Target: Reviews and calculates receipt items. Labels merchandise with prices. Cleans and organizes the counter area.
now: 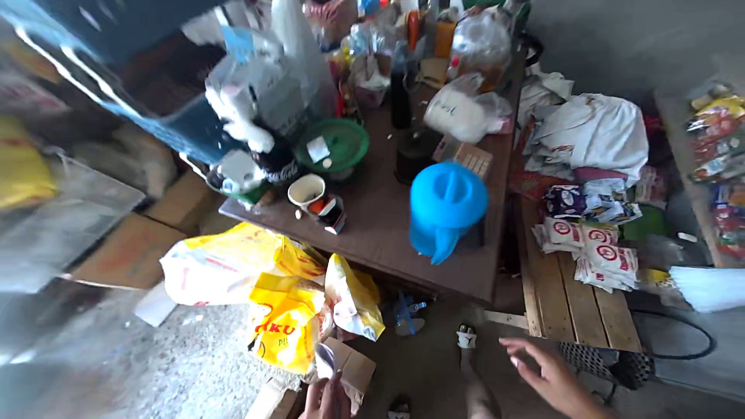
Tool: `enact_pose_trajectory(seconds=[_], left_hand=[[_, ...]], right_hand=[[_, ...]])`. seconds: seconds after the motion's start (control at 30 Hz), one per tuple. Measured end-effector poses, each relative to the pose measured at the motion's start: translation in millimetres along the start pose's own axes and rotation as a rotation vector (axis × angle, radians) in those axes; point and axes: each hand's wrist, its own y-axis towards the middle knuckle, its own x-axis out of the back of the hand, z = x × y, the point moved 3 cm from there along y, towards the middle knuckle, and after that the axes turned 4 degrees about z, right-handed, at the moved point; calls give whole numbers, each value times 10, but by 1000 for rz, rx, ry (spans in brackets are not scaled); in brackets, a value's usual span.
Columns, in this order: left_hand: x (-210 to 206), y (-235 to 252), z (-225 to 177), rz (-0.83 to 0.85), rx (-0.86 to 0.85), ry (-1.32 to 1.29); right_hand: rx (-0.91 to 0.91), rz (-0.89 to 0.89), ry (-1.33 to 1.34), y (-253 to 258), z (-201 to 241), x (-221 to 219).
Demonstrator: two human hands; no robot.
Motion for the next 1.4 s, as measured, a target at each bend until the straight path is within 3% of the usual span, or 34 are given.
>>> enact_pose_trajectory(seconds=[0.13, 0.23, 0.37, 0.5, 0.67, 0.83, 1.4], left_hand=[[159, 466, -1002, -224, -66, 56], [106, 720, -1649, -218, -73, 34], [-70, 1167, -2179, -179, 43, -107], [-116, 1533, -2427, -174, 222, -201], [-103, 1757, -2477, -116, 280, -164], [-198, 1774, -2361, -271, 240, -235], [311, 2376, -1282, -338, 376, -218]], right_hand=[[171, -187, -32, 922, -128, 937], [201, -151, -42, 1648, -65, 1326], [158, 80, -93, 2367, 34, 1438], [162, 214, -55, 2640, 83, 1272], [214, 212, 2, 2710, 163, 1108], [162, 201, 44, 2704, 296, 1082], [235, 192, 55, 3269, 1210, 309]])
